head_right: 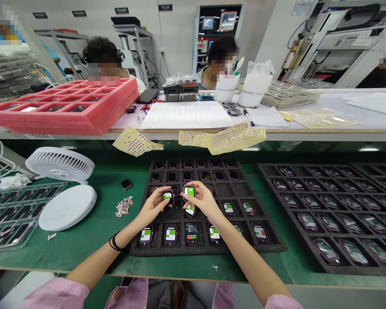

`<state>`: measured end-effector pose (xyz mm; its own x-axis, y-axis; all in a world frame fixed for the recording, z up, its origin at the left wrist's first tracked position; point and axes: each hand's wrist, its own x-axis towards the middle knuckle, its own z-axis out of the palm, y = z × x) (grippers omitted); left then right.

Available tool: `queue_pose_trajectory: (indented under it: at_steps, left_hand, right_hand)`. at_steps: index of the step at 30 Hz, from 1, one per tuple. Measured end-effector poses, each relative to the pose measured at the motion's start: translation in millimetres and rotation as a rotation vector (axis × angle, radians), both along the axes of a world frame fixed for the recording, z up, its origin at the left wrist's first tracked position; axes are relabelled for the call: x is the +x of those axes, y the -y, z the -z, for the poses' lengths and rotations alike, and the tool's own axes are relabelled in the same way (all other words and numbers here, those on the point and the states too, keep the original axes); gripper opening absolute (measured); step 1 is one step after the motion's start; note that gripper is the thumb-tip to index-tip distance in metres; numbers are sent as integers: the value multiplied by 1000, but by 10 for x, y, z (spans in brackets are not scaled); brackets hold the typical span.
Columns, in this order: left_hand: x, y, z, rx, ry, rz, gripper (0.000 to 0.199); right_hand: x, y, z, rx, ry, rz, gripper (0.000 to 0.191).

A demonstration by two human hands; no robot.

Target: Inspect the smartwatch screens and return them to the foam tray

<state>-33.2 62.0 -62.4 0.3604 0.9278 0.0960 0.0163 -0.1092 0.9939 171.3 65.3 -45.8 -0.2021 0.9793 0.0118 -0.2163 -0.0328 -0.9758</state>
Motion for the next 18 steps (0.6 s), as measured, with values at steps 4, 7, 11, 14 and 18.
queue_pose_trajectory:
  at_steps: [4,7,11,14,18]
  left_hand:
    - [-1,-4,9,2,-4,-2,45]
    - [-1,-5,16,10,-4,-1,44]
    - [1,-6,16,13,1,-3,44]
    - [0,-9,14,15,-2,-1,44]
    - [-6,-13,34,18,-10,-1,44]
  right_hand:
    - [-2,11,16,29,-13,-35,47]
    - [5,16,6,21,-32,-43,44]
    - [13,19,-16,-4,-54,-39,34]
    - [11,20,-20,-9,-49,-38,34]
    - [4,24,-12,12,-51,-39,40]
